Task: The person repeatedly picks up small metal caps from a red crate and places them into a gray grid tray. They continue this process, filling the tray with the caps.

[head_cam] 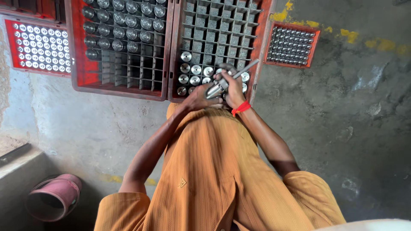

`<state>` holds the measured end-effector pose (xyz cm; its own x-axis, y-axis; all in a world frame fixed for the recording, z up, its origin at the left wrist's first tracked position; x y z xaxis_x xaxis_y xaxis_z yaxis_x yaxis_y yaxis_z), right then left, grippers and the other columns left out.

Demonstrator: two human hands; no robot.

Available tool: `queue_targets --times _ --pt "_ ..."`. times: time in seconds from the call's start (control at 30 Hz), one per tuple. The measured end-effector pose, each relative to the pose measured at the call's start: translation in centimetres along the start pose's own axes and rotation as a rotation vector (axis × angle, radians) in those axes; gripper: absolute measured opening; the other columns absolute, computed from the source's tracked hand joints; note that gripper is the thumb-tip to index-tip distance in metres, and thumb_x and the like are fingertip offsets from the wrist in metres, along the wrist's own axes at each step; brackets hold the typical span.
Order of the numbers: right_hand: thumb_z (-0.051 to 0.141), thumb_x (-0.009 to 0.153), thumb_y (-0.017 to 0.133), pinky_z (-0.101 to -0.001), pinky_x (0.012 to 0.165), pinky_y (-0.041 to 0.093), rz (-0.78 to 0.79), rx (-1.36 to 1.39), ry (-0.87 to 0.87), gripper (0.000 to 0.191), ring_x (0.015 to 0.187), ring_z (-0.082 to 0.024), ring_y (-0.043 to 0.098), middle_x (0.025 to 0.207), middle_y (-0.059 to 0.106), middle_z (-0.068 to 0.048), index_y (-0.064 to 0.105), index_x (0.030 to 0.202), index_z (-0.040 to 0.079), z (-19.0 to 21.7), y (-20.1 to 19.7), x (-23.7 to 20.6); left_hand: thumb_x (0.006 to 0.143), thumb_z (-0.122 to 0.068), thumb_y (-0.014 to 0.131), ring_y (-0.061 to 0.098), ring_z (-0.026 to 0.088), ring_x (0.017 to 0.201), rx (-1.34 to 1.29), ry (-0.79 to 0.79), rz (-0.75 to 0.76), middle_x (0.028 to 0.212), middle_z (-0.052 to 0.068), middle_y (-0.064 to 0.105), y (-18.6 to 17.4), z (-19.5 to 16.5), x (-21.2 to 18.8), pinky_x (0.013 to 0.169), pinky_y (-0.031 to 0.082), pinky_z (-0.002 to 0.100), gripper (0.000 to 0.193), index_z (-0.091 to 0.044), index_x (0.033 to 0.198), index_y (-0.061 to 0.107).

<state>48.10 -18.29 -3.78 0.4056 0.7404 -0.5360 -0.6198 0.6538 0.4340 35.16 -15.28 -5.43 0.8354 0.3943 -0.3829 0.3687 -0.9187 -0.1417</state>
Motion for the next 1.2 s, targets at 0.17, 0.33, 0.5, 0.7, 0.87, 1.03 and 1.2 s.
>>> queue_targets --times 0.17,0.33,0.5,0.7,0.87,1.03,1.2 --pt "-0.001 0.099 0.056 -0.0333 0.081 0.058 -0.182 0.331 -0.163 0.018 0.083 -0.021 0.069 0.084 0.067 -0.009 0.063 0.115 0.002 4.0 -4.4 1.9 0.099 -0.027 0.067 0.071 0.036 0.087 0.315 -0.092 -0.278 0.128 0.026 0.06 -6.5 -0.7 -0.4 0.073 0.061 0.048 0.064 -0.002 0.151 0.039" --pt "-0.004 0.099 0.059 -0.0369 0.085 0.061 -0.207 0.378 -0.19 0.016 0.079 -0.019 0.066 0.087 0.065 -0.008 0.063 0.115 -0.001 4.1 -5.6 1.7 0.083 0.008 0.055 0.07 0.038 0.107 0.786 0.427 -0.567 0.138 0.016 0.059 -9.4 -5.9 -2.1 0.089 0.061 0.041 0.066 -0.011 0.147 0.052" --pt "-0.004 0.1 0.06 -0.0375 0.086 0.061 -0.218 0.392 -0.13 0.014 0.083 -0.018 0.066 0.094 0.067 -0.008 0.063 0.112 0.001 1.2 -4.9 0.0 0.096 0.007 0.055 0.068 0.03 0.11 0.494 0.436 -0.651 0.125 0.013 0.068 -13.5 -4.3 -4.7 0.089 0.06 0.037 0.042 -0.009 0.133 0.064" --pt "0.003 0.102 0.057 -0.0345 0.077 0.058 -0.184 0.27 -0.037 0.012 0.085 -0.022 0.069 0.085 0.066 -0.008 0.062 0.113 0.003 -0.8 -3.9 -1.7 0.096 -0.01 0.074 0.053 0.038 0.123 0.825 -0.021 -1.107 0.132 0.016 0.06 -26.9 -0.8 -13.6 0.104 0.046 0.05 0.032 -0.006 0.128 0.068" --pt "0.0 0.103 0.057 -0.0339 0.082 0.06 -0.202 0.205 -0.049 0.015 0.083 -0.021 0.068 0.084 0.066 -0.009 0.063 0.117 0.002 -1.2 -2.0 -1.4 0.073 -0.022 0.09 0.042 0.045 0.136 0.956 0.058 -1.128 0.145 0.026 0.048 -30.3 -2.1 -14.3 0.104 0.039 0.052 0.053 -0.008 0.121 0.073" --pt "0.001 0.102 0.055 -0.0349 0.079 0.059 -0.229 0.138 0.003 0.017 0.084 -0.02 0.069 0.09 0.07 -0.008 0.062 0.117 0.003 -2.5 -1.9 -1.9 0.078 -0.02 0.092 0.046 0.04 0.138 0.796 0.123 -0.964 0.139 0.02 0.055 -30.8 -3.4 -13.8 0.112 0.04 0.052 0.05 -0.005 0.121 0.072" --pt "0.002 0.102 0.057 -0.0344 0.078 0.06 -0.209 0.117 -0.013 0.016 0.086 -0.023 0.071 0.087 0.067 -0.009 0.062 0.116 0.004 -2.8 -3.5 -3.3 0.086 -0.02 0.095 0.068 0.027 0.114 0.311 0.482 -1.081 0.119 0.015 0.066 -31.1 -7.6 -19.1 0.097 0.059 0.04 0.04 0.0 0.111 0.07"
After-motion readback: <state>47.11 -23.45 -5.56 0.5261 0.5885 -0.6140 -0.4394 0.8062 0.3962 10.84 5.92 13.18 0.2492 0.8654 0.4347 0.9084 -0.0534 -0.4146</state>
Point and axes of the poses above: each hand's wrist, its own x-axis towards the middle knuckle, its own y-axis out of the palm, z = x × y, the point moved 8 cm from there along x, towards the middle knuckle
